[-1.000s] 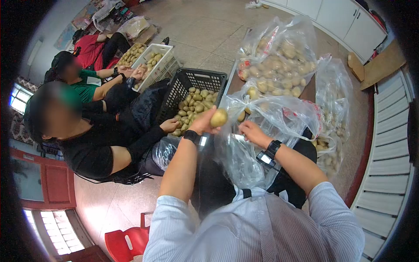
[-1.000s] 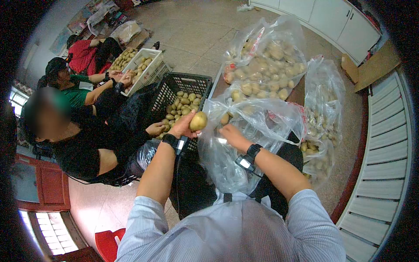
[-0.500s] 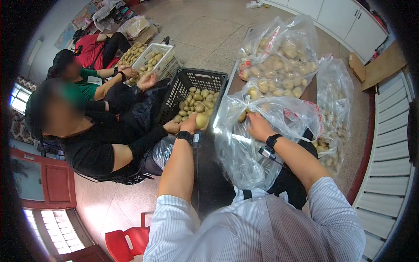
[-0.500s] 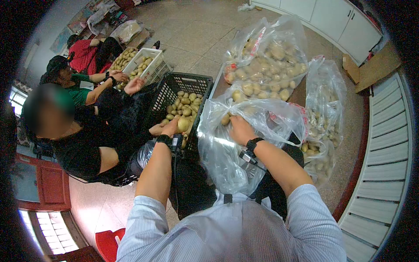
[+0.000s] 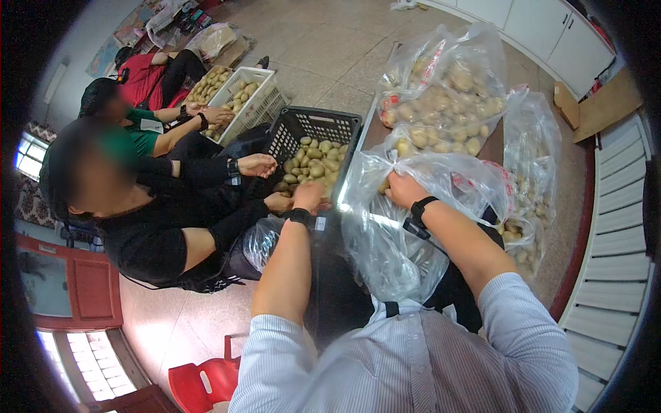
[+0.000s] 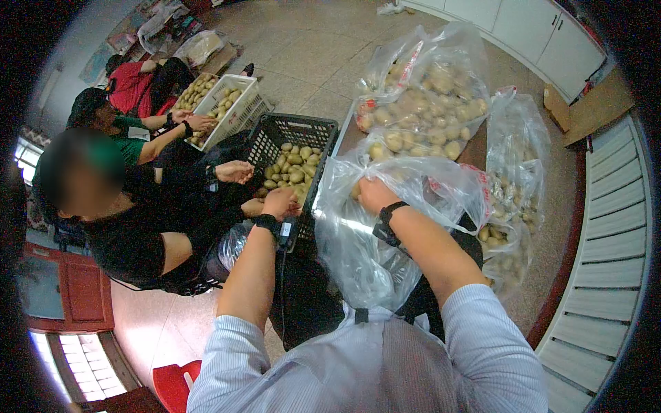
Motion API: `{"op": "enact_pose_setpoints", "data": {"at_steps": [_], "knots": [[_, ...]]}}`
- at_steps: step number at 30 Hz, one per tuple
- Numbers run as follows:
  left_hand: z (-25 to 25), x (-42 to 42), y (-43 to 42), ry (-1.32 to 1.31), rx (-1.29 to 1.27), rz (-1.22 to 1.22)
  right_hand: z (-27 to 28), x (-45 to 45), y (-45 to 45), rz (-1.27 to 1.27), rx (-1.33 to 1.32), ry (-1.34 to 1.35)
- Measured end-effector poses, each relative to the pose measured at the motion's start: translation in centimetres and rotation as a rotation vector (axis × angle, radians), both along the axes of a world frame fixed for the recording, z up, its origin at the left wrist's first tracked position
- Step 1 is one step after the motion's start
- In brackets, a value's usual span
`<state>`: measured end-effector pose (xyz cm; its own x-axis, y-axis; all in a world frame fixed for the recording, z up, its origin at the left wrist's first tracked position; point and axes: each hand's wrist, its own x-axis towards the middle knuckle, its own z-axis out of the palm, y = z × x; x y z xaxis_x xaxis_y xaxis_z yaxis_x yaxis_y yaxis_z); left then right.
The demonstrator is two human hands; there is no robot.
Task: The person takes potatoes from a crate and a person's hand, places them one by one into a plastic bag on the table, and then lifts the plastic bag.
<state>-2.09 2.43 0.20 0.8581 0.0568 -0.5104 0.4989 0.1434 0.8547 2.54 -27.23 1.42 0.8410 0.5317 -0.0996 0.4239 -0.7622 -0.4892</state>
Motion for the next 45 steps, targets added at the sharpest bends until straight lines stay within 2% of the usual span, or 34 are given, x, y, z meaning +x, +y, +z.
{"op": "enact_pose_setpoints", "data": {"at_steps": [3,5,8,10,13,16,17,20,22,25,30,34,37,38,40,42,45], "knots": [[4.8,0.0,-4.0,0.121,0.064,-0.013,-1.3,0.6,0.0,-0.008,-0.051,0.013],[5.6,-0.1,-5.4,0.118,-0.013,-0.159,-1.0,0.5,0.2,-0.002,-0.093,0.019],[5.8,0.0,-6.2,0.106,0.047,-0.294,0.4,-0.4,0.7,-0.002,-0.086,0.04],[6.0,0.0,-6.5,0.109,0.043,-0.32,0.1,-0.8,1.2,-0.037,-0.154,-0.134],[6.0,-0.1,-6.6,0.115,0.025,-0.352,-0.2,-0.9,1.8,0.013,-0.31,-0.161],[5.8,-0.2,-6.6,0.115,0.015,-0.37,-1.3,-1.6,1.3,0.018,-0.275,-0.309],[5.8,-0.2,-6.6,0.115,0.016,-0.381,-2.0,-1.8,1.2,0.009,-0.16,-0.412],[5.9,-0.4,-6.6,0.1,0.045,-0.398,-1.0,-3.1,-0.2,0.04,-0.074,-0.422],[6.3,-0.6,-6.7,0.092,0.08,-0.395,-0.3,-3.7,-0.8,0.075,-0.127,-0.423],[6.2,-0.6,-6.8,0.075,0.079,-0.397,-0.2,-4.6,-1.1,-0.004,-0.208,-0.384],[6.0,-0.6,-7.0,0.058,0.137,-0.409,-0.9,-6.0,-2.2,0.006,-0.148,-0.498],[6.6,-0.9,-7.0,0.066,0.092,-0.369,-1.5,-5.9,-2.9,0.006,-0.036,-0.417],[6.6,-1.3,-7.0,0.064,0.123,-0.344,-0.7,-6.2,-2.9,-0.096,-0.067,-0.153],[6.5,-1.3,-7.0,0.046,0.111,-0.359,-0.7,-6.2,-2.9,-0.058,-0.063,-0.149],[7.2,-1.8,-7.1,0.025,0.115,-0.349,0.2,-6.6,-2.3,-0.142,-0.004,-0.113],[6.2,-1.8,-6.9,0.016,0.081,-0.339,0.9,-6.8,-1.7,-0.134,0.21,-0.076],[6.6,-1.8,-7.2,0.016,0.082,-0.286,2.5,-6.8,0.5,-0.126,0.324,0.03]]}}
